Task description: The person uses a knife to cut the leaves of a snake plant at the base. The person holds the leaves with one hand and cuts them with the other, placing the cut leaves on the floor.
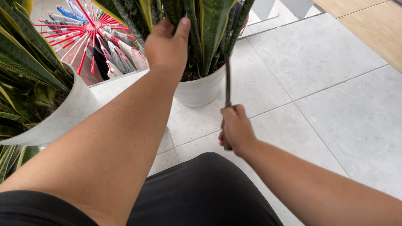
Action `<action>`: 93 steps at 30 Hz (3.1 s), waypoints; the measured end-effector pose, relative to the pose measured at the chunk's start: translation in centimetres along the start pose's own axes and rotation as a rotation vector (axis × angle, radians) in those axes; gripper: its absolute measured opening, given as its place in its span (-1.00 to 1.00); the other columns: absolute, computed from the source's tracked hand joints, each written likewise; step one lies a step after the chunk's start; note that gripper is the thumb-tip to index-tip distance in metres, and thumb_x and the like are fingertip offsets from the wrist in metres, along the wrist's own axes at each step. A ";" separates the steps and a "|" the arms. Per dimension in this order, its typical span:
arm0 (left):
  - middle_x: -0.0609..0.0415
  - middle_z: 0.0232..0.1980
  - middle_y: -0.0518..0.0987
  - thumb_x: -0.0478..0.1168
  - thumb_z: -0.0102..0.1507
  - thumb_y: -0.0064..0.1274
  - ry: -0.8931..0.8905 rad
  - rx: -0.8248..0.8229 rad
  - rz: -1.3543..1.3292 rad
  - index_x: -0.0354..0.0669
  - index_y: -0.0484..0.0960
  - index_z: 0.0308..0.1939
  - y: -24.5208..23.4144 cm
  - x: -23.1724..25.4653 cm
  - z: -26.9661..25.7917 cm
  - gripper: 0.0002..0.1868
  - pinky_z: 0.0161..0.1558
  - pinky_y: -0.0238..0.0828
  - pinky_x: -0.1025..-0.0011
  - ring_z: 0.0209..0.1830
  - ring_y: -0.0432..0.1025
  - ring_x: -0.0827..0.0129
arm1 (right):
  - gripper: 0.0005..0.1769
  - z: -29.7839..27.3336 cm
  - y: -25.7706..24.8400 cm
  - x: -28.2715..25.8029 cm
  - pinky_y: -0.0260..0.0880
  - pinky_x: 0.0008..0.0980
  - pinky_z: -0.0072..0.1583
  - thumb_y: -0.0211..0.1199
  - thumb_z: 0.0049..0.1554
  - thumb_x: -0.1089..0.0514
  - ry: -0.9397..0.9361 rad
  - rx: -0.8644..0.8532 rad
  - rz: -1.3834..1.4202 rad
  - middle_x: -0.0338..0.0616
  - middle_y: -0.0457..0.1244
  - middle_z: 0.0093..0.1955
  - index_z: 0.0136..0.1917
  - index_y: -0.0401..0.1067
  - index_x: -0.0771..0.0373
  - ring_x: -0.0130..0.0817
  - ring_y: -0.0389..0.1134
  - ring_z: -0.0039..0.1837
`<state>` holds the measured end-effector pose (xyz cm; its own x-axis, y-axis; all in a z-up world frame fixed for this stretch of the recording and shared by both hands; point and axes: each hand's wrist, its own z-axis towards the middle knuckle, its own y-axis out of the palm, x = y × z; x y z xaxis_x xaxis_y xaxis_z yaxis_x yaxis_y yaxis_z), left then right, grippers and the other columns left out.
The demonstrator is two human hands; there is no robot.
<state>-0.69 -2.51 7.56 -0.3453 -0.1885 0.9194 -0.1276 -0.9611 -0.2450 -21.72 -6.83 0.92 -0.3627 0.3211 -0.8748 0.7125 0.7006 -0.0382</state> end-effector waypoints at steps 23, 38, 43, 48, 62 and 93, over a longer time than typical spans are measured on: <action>-0.04 -0.05 0.71 -0.09 0.18 0.16 0.026 -0.074 0.212 -0.10 0.63 0.06 -5.8 3.6 0.2 -0.61 0.05 0.46 0.26 -0.02 0.60 0.16 | -0.48 -5.2 2.6 -7.1 0.47 -0.30 -0.30 -0.15 0.32 -0.12 -0.218 -0.165 -0.620 -0.16 0.22 -0.28 0.46 0.19 0.07 -0.38 0.31 -0.30; 0.09 -0.34 0.56 -0.06 0.19 0.15 -0.333 -0.112 -0.332 -0.03 0.55 -0.11 -3.8 1.8 0.1 -0.74 -0.41 0.47 0.33 -0.48 0.45 0.35 | -0.33 -1.6 7.2 -8.1 0.45 -0.20 -0.33 -0.21 0.31 -0.10 -0.206 -0.171 -0.331 -0.06 0.22 -0.22 0.63 -0.15 0.01 -0.30 0.27 -0.38; 0.11 -0.36 0.58 -0.11 0.20 0.14 -0.286 -0.095 -0.417 -0.06 0.60 -0.18 -4.0 1.4 -0.4 -0.82 -0.41 0.43 0.37 -0.48 0.45 0.40 | -0.47 -0.2 9.4 -7.9 0.47 -0.15 -0.35 -0.27 0.33 -0.09 -0.252 -0.135 -0.391 0.02 0.27 -0.18 0.48 -0.07 0.15 -0.25 0.30 -0.38; 0.15 -0.33 0.63 -0.06 0.23 0.14 -0.260 -0.081 -0.216 -0.03 0.63 -0.20 -3.9 1.1 -1.0 -0.83 -0.23 0.45 0.43 -0.34 0.50 0.43 | -0.57 2.3 10.5 -9.2 0.47 -0.11 -0.34 -0.29 0.33 -0.09 -0.273 -0.153 -0.351 0.01 0.25 -0.15 0.36 -0.02 0.13 -0.24 0.29 -0.38; 0.12 -0.24 0.64 -0.11 0.23 0.02 -0.216 -0.060 -0.356 -0.02 0.66 -0.15 -5.2 -1.9 -0.4 -0.81 -0.28 0.49 0.39 -0.36 0.50 0.41 | -0.65 -0.5 11.2 -6.3 0.51 0.01 -0.23 -0.24 0.33 -0.09 -0.044 -0.272 -0.063 -0.01 0.18 -0.16 0.32 -0.04 0.02 -0.13 0.30 -0.30; 0.18 0.08 0.58 -0.02 0.33 0.05 -0.881 0.631 -0.842 0.05 0.50 0.22 -30.7 -7.3 -13.5 -0.61 -0.04 0.52 0.33 -0.07 0.58 0.32 | -0.50 -11.4 19.9 1.4 0.42 -0.26 -0.24 -0.07 0.29 -0.11 -0.155 -0.627 -0.562 -0.16 0.22 -0.15 0.44 0.20 0.04 -0.41 0.25 -0.26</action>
<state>-6.84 31.07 4.18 0.3550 0.6555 0.6665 0.5203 -0.7309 0.4418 -14.83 14.83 4.43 -0.4436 -0.2388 -0.8638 -0.0294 0.9672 -0.2523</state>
